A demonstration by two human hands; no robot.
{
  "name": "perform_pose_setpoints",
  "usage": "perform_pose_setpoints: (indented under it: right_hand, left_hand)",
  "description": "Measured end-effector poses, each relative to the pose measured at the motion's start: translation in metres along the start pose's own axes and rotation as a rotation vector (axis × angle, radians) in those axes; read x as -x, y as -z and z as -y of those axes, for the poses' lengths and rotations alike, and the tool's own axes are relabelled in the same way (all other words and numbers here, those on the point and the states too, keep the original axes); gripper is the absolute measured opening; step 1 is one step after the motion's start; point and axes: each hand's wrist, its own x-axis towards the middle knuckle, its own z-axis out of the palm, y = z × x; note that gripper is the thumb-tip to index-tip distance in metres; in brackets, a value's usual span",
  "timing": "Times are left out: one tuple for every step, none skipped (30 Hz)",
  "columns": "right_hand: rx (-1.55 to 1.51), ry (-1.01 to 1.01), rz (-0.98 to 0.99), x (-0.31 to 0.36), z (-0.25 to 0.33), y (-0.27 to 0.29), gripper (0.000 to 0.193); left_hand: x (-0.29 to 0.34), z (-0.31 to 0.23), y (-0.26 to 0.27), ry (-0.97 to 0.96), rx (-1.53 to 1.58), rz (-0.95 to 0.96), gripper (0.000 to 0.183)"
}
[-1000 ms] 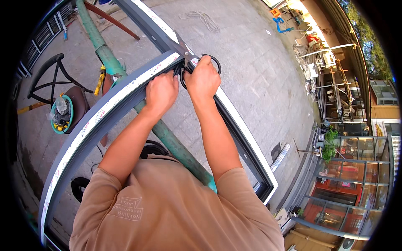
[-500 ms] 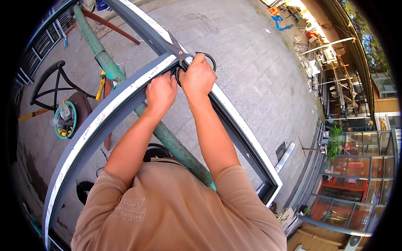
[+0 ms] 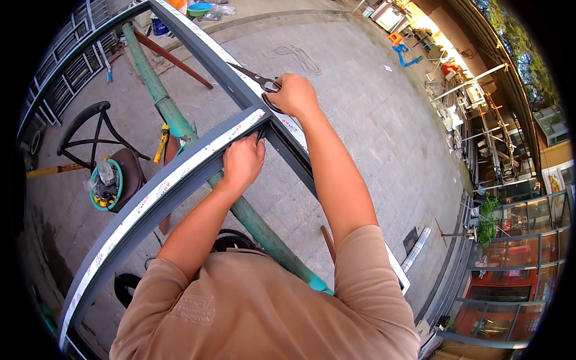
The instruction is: The person installs a black rubber gasket into the frame of a white window using their hands and cuts it with scissors.
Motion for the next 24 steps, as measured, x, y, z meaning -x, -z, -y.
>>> perform_pose_setpoints:
  right_hand:
    - [0.0, 0.039, 0.028, -0.017, -0.005, -0.007, 0.06]
    - [0.063, 0.06, 0.055, -0.032, -0.001, -0.013, 0.061]
    - [0.083, 0.09, 0.051, -0.043, 0.001, -0.019, 0.06]
    - [0.096, 0.122, 0.051, -0.051, 0.01, -0.026, 0.058]
    - [0.111, 0.151, 0.049, -0.057, 0.017, -0.032, 0.057]
    - [0.159, 0.186, 0.039, -0.063, 0.023, -0.037, 0.048]
    - [0.119, 0.189, 0.06, -0.066, 0.028, -0.042, 0.045]
    - [0.081, 0.189, 0.08, -0.069, 0.031, -0.045, 0.042]
    - [0.044, 0.185, 0.099, -0.073, 0.033, -0.047, 0.039]
    - [-0.017, 0.194, 0.073, -0.077, 0.029, -0.051, 0.037]
    - [-0.077, 0.196, 0.047, -0.079, 0.025, -0.053, 0.035]
    - [-0.135, 0.193, 0.017, -0.077, 0.018, -0.056, 0.033]
    - [-0.177, 0.237, -0.055, -0.072, 0.021, -0.056, 0.034]
    - [-0.217, 0.277, -0.129, -0.065, 0.022, -0.055, 0.035]
    - [-0.255, 0.313, -0.205, -0.056, 0.02, -0.053, 0.036]
    - [-0.221, 0.342, -0.324, -0.047, 0.01, -0.053, 0.033]
    - [-0.273, 0.274, -0.365, -0.035, 0.008, -0.049, 0.032]
    - [-0.324, 0.205, -0.406, -0.018, 0.005, -0.045, 0.032]
    - [-0.37, 0.138, -0.447, 0.001, 0.002, -0.038, 0.031]
    - [-0.403, 0.006, -0.375, 0.018, -0.003, -0.033, 0.037]
    - [-0.383, -0.015, -0.324, 0.033, -0.008, -0.032, 0.042]
    - [-0.361, -0.043, -0.277, 0.049, -0.016, -0.032, 0.047]
    - [-0.348, -0.066, -0.227, 0.063, -0.018, -0.03, 0.053]
    - [-0.335, -0.065, -0.097, 0.074, -0.02, -0.026, 0.068]
  left_hand:
    - [0.001, -0.001, -0.002, -0.001, 0.001, 0.004, 0.039]
    - [0.0, -0.001, -0.002, 0.003, -0.001, 0.004, 0.039]
    - [0.0, -0.002, -0.003, 0.003, 0.001, 0.004, 0.039]
    - [0.002, -0.001, -0.001, 0.009, -0.002, 0.005, 0.039]
    - [0.002, -0.001, 0.0, 0.012, -0.004, 0.008, 0.039]
    - [0.002, 0.0, -0.001, 0.015, 0.008, 0.002, 0.038]
    - [0.002, 0.0, 0.001, 0.014, 0.004, -0.002, 0.038]
    - [0.002, 0.0, 0.001, 0.011, 0.002, -0.004, 0.038]
    - [0.002, -0.001, 0.002, 0.005, 0.001, -0.003, 0.038]
    - [0.001, -0.003, 0.001, 0.009, -0.005, 0.011, 0.038]
    - [0.002, -0.002, -0.002, -0.006, -0.002, -0.012, 0.038]
    - [0.002, -0.002, -0.006, -0.024, 0.002, -0.032, 0.038]
    - [0.001, -0.002, -0.004, -0.034, 0.003, -0.067, 0.038]
    - [0.001, -0.001, -0.003, -0.025, -0.02, -0.059, 0.038]
    - [0.001, 0.0, -0.001, -0.012, -0.031, -0.021, 0.038]
    - [0.0, -0.002, -0.001, -0.018, -0.039, -0.008, 0.037]
    - [0.0, -0.001, 0.0, -0.019, -0.047, -0.006, 0.037]
    - [0.001, 0.0, 0.002, -0.023, -0.048, -0.011, 0.037]
    - [0.001, -0.001, 0.002, -0.027, -0.044, -0.018, 0.037]
    - [0.001, -0.001, 0.002, -0.03, -0.043, -0.023, 0.037]
    - [0.001, 0.0, 0.001, -0.038, -0.05, -0.035, 0.035]
    - [0.001, -0.002, 0.0, -0.051, -0.055, -0.043, 0.034]
    - [0.001, -0.002, 0.001, -0.06, -0.068, -0.054, 0.033]
    - [0.001, -0.003, 0.002, -0.021, -0.066, -0.047, 0.036]
